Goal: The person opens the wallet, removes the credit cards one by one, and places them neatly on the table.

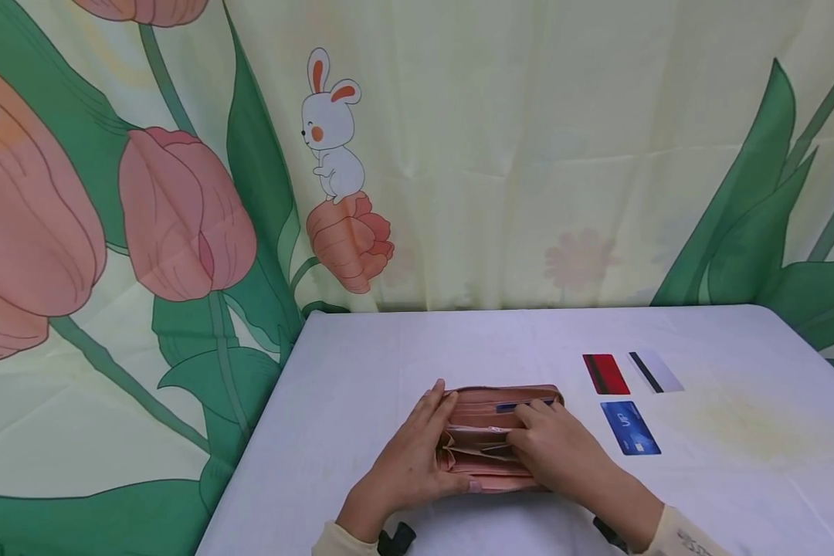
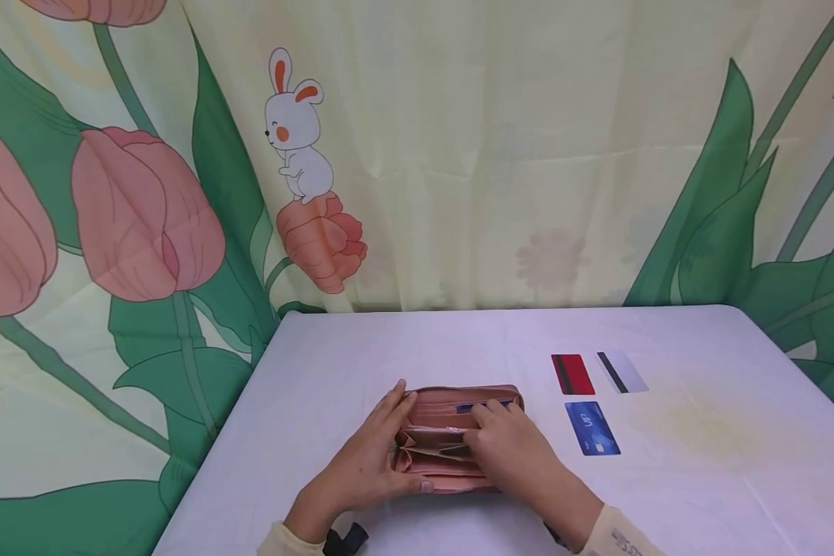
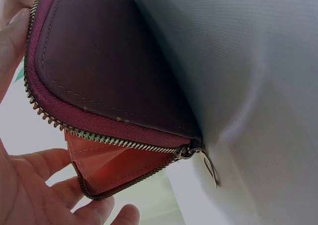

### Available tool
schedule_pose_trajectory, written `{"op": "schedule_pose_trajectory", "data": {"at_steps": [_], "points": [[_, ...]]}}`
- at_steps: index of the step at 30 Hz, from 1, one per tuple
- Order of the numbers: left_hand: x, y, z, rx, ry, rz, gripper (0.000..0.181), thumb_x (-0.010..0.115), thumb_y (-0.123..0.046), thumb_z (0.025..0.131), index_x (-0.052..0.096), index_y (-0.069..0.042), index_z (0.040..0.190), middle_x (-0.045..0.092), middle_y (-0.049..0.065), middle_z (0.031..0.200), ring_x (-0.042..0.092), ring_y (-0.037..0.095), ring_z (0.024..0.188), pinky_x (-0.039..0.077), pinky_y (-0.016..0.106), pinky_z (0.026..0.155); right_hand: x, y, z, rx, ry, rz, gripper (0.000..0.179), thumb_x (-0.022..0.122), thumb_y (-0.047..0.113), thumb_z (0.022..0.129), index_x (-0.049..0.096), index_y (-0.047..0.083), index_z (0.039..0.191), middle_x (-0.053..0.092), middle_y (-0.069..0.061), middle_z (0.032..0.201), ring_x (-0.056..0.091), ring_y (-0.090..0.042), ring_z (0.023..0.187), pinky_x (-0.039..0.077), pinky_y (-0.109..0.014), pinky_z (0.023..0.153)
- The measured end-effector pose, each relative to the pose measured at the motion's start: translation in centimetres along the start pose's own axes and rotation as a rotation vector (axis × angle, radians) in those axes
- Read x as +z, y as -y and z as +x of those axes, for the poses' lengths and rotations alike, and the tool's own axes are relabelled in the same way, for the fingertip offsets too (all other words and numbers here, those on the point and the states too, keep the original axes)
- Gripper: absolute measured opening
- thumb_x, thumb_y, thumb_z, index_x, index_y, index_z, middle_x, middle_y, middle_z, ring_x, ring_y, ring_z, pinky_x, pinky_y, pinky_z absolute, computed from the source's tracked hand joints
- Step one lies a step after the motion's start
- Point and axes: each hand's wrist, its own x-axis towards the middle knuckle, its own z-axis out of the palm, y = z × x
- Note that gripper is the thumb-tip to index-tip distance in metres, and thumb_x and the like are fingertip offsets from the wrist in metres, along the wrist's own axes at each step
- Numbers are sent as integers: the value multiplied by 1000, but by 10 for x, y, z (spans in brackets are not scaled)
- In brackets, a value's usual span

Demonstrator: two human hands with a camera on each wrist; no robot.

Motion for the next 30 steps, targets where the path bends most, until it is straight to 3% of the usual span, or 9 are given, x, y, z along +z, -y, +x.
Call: {"op": "schedule_pose_trajectory", "data": {"at_steps": [11, 18, 25, 30], "points": [[0, 0, 0, 8, -11, 9, 122, 86, -66, 75, 22, -21, 168, 7, 2, 175, 18, 31, 160, 38, 57, 118, -8, -4, -3, -41, -107, 94, 9, 88, 17, 81, 80, 18, 86, 70, 7, 83, 62, -9, 73, 61, -30, 71], [0, 1, 0, 11, -20, 9, 121, 87, -63, 75, 24, -19, 168, 9, 3, 175, 19, 30, 160, 38, 58, 117, -13, -8, -5, -53, -198, 116, 15, 87, 11, 81, 78, 15, 93, 71, 7, 80, 62, -6, 68, 60, -27, 63], [1, 2, 1, -4, -9, 6, 120, 86, -64, 75, 23, -20, 168, 7, 1, 176, 18, 32, 160, 37, 59, 117, -19, -11, -7, -27, -231, 172, 27, 85, 7, 83, 79, 16, 108, 78, 4, 91, 73, -9, 75, 62, -28, 67], [2, 3, 1, -4, -6, 9, 120, 85, -66, 76, 23, -20, 168, 7, 1, 176, 18, 31, 160, 38, 58, 117, -21, -15, -9, -3, -250, 204, 29, 86, 5, 82, 78, 16, 107, 78, 4, 92, 71, -6, 74, 61, -25, 67]]}}
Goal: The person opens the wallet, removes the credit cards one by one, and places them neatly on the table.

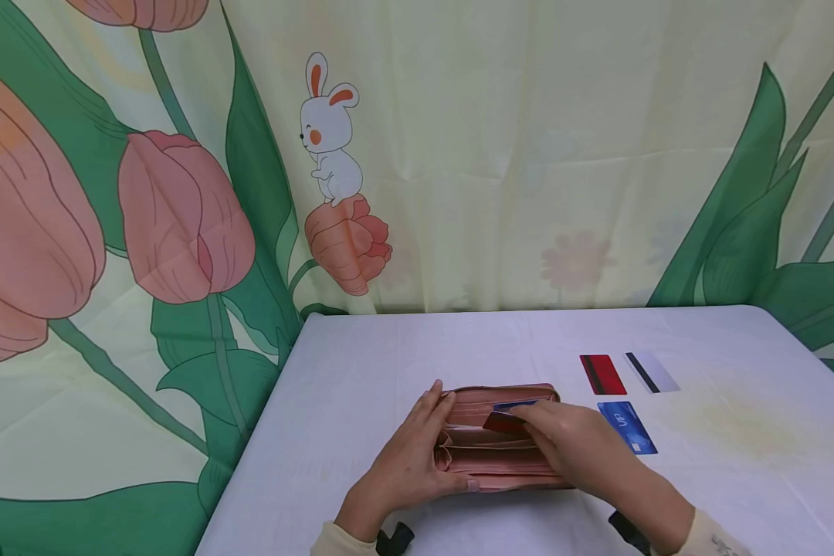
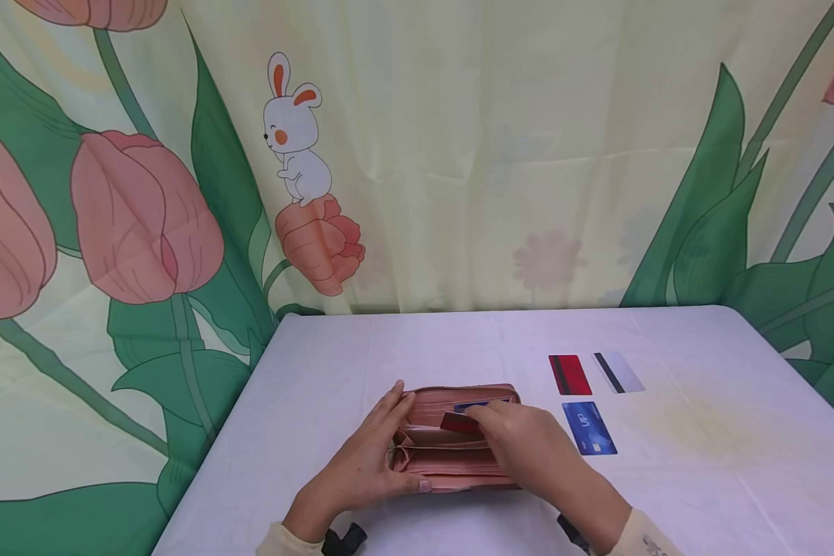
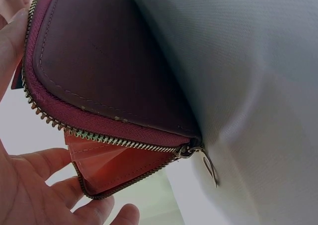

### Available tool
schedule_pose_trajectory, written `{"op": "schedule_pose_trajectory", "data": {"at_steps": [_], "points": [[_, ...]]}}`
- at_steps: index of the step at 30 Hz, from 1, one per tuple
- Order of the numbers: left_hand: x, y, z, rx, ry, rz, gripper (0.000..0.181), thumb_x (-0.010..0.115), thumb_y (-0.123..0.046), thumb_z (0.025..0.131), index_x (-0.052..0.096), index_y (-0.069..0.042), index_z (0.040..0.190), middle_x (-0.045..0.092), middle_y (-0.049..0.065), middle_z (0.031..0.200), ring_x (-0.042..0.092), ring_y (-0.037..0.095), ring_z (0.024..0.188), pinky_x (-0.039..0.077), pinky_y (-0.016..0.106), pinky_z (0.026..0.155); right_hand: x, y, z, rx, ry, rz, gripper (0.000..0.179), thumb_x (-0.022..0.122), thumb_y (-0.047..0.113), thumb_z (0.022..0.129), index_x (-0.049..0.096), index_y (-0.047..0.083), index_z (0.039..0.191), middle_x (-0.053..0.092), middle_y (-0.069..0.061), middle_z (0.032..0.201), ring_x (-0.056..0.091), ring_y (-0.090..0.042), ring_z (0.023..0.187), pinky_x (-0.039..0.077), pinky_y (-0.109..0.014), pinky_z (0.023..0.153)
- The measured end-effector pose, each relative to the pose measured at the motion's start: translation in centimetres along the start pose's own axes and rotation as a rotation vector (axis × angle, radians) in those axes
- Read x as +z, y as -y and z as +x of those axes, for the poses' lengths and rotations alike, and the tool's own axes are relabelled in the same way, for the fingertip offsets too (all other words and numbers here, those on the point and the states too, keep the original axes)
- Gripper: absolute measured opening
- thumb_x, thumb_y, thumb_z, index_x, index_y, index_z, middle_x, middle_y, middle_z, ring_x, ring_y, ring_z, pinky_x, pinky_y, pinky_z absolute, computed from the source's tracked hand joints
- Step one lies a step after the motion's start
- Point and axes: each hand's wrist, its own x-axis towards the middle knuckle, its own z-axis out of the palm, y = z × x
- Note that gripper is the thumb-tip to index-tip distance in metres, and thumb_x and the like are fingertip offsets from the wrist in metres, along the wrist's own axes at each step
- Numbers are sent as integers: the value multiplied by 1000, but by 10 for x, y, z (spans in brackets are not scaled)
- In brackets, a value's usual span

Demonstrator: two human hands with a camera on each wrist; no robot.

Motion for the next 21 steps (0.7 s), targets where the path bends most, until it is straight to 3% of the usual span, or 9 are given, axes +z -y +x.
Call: {"op": "schedule_pose_trajectory", "data": {"at_steps": [9, 21], "points": [[1, 1, 0, 5, -7, 13, 121, 84, -68, 76, 24, -18, 168, 8, 1, 176, 19, 31, 160, 38, 57, 118, -12, -9, -4, 44, -52, 99, 40, 85, -7, 78, 77, 10, 113, 79, 1, 99, 75, -12, 82, 63, -29, 69], [1, 1, -1, -2, -3, 1, 121, 84, -69, 75, 25, -18, 167, 7, 1, 176, 18, 31, 160, 37, 57, 118, -27, -18, -17, 224, -50, 176, 40, 82, -10, 80, 77, 6, 116, 79, -2, 103, 74, -12, 81, 61, -25, 65]]}}
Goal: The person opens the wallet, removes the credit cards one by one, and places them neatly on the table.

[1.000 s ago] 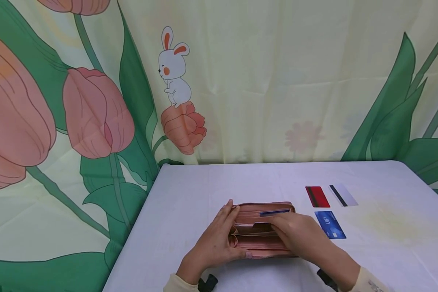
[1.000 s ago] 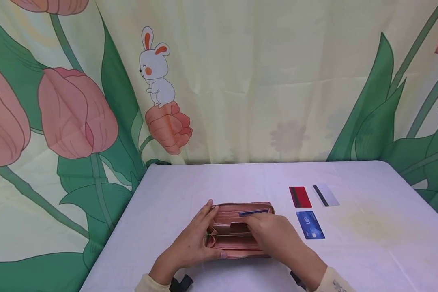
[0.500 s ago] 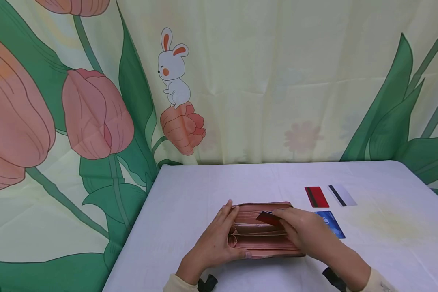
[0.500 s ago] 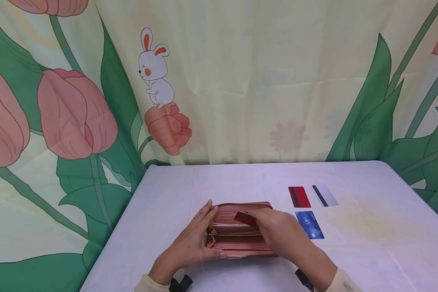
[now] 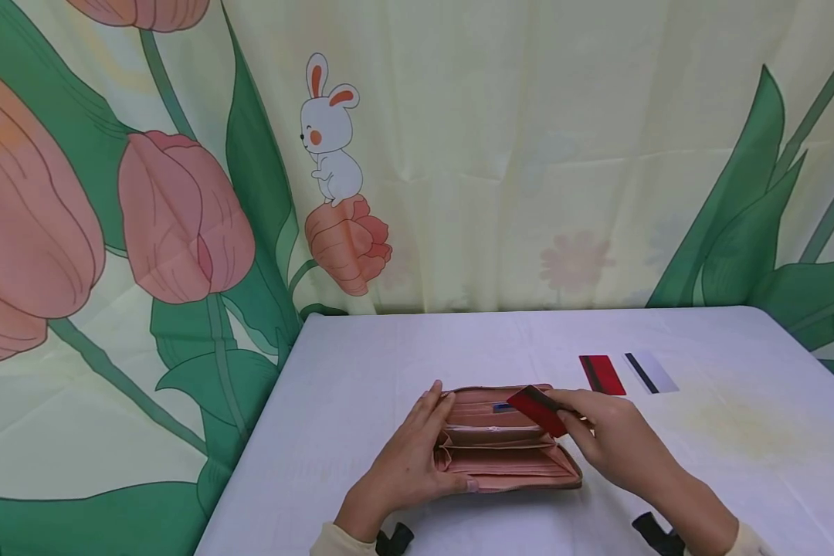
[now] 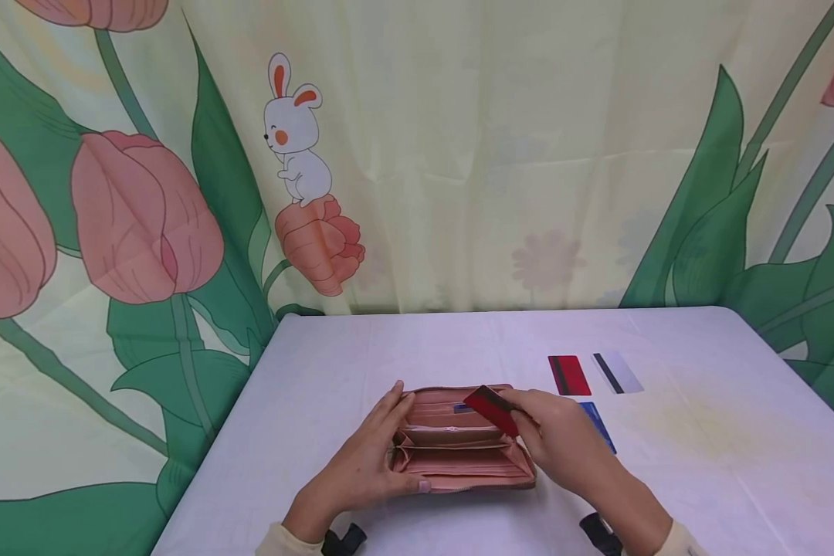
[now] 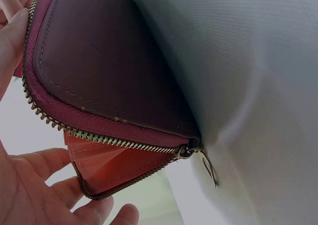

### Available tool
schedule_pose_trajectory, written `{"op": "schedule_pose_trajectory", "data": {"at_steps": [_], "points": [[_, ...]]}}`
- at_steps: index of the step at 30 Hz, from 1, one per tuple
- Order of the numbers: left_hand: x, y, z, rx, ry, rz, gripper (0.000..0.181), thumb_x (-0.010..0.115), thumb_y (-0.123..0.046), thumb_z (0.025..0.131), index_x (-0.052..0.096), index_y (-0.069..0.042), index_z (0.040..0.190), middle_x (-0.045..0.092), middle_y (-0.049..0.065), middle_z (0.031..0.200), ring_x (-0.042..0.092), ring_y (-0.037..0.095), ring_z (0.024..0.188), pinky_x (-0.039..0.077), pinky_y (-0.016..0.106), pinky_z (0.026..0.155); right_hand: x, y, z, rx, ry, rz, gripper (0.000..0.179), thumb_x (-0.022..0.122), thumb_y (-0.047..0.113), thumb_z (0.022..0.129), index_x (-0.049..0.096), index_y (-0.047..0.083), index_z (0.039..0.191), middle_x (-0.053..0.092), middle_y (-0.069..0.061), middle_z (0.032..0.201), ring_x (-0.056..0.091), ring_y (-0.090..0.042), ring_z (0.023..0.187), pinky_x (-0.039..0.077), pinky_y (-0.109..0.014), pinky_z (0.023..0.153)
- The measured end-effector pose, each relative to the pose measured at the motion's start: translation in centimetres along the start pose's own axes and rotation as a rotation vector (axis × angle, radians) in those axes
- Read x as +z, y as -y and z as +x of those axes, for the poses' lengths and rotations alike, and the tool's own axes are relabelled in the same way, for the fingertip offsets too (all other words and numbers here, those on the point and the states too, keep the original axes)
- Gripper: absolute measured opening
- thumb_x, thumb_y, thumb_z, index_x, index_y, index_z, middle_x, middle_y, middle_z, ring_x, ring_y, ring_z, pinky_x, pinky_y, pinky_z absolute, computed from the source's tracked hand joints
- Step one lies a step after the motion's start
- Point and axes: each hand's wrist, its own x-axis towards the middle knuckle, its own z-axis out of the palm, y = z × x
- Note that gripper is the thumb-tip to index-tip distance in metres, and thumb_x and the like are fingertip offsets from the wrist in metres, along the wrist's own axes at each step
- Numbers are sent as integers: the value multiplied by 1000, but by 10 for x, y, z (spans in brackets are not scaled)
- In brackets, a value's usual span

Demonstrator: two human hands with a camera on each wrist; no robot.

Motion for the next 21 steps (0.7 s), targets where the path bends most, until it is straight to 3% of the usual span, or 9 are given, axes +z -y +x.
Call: {"op": "schedule_pose_trajectory", "data": {"at_steps": [8, 15, 21], "points": [[0, -1, -1, -8, 0, 2, 121, 84, -70, 75, 25, -19, 168, 7, 1, 176, 17, 30, 160, 37, 57, 118, -9, -13, -9, 110, -37, 31, 32, 79, -9, 83, 77, 4, 112, 79, -6, 99, 73, -13, 76, 61, -26, 61], [-1, -2, -1, -1, -4, -1, 121, 85, -68, 75, 25, -17, 167, 7, 2, 176, 18, 30, 160, 37, 56, 118, -23, -31, -15, 196, -87, 20, 35, 77, -9, 85, 74, -2, 119, 79, -11, 96, 74, -22, 77, 54, -16, 60], [-1, -2, -1, 2, 1, -8, 121, 82, -71, 75, 24, -19, 168, 7, 2, 176, 16, 28, 160, 37, 59, 117, -34, -49, -24, 350, -92, -19, 33, 73, -4, 91, 69, -7, 124, 76, -20, 92, 73, -36, 79, 60, -30, 55]]}}
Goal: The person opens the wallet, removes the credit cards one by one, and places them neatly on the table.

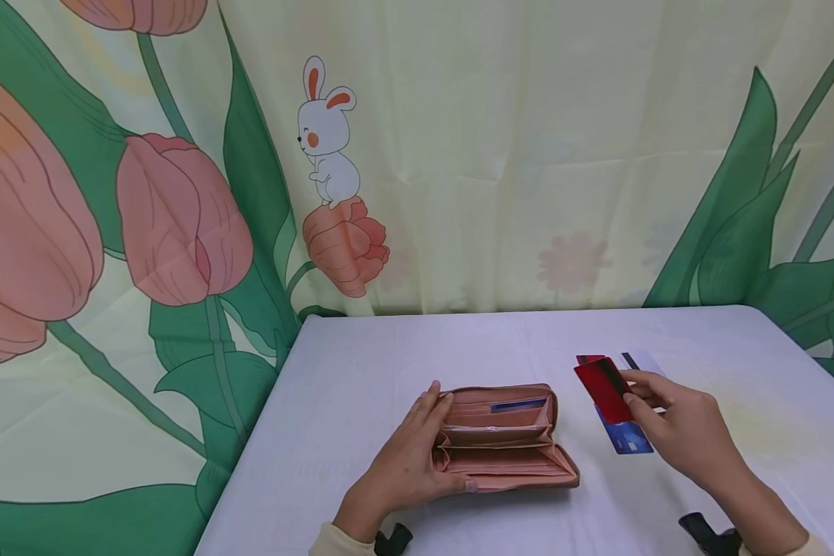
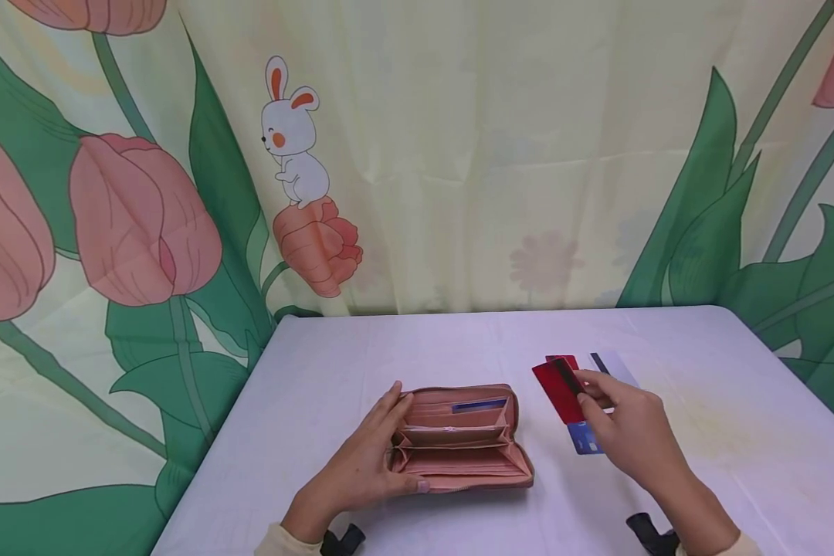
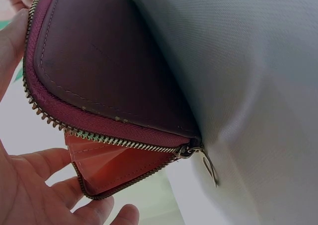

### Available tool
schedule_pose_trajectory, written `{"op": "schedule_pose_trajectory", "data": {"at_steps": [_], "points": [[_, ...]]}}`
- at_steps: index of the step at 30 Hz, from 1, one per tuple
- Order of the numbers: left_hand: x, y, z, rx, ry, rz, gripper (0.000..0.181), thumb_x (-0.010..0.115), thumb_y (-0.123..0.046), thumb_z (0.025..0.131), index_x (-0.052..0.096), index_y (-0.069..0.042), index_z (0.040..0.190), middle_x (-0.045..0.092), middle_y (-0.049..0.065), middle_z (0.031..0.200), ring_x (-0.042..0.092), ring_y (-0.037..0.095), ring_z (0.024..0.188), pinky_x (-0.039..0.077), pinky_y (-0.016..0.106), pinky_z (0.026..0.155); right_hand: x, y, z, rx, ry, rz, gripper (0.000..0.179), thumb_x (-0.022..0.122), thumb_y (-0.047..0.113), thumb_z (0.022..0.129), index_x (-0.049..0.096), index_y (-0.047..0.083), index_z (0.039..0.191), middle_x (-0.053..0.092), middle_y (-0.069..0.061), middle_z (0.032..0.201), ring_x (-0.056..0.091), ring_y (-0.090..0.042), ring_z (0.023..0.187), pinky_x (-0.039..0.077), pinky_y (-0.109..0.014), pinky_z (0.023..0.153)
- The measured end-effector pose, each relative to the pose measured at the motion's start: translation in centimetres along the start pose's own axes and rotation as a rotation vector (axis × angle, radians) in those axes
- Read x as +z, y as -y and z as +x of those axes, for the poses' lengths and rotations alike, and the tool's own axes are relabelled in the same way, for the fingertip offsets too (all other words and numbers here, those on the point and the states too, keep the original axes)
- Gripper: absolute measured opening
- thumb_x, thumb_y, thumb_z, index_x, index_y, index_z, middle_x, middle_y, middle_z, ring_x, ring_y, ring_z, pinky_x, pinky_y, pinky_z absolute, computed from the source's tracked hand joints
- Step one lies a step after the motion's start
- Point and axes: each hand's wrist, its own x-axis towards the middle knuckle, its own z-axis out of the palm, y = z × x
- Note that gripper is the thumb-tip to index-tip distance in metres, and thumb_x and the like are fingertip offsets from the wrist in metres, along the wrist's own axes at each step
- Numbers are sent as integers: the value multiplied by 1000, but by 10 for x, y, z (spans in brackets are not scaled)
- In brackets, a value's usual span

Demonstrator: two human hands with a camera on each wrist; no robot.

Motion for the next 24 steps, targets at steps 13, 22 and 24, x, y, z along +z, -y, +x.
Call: {"op": "schedule_pose_trajectory", "data": {"at_steps": [13, 22, 24], "points": [[1, -1, 3, -25, 6, 7, 123, 85, -69, 73, 24, -20, 168, 6, 0, 176, 16, 29, 160, 37, 57, 118, -12, -59, 3, 266, 64, -65, 37, 65, -1, 96, 60, -14, 130, 71, -31, 98, 71, -47, 86, 57, -24, 54], [0, 0, 2, -20, 10, -7, 122, 84, -71, 74, 25, -20, 168, 7, 2, 176, 18, 32, 160, 38, 59, 117, -19, -98, 4, 474, 200, -82, 39, 60, 0, 96, 55, -16, 132, 66, -32, 100, 63, -46, 92, 56, -29, 57], [0, 0, 2, -17, 7, -9, 122, 83, -72, 74, 25, -19, 167, 8, 3, 176, 19, 34, 160, 38, 60, 117, -19, -106, 3, 528, 235, -75, 41, 60, 2, 97, 55, -16, 133, 64, -36, 106, 61, -47, 95, 56, -30, 59]]}}
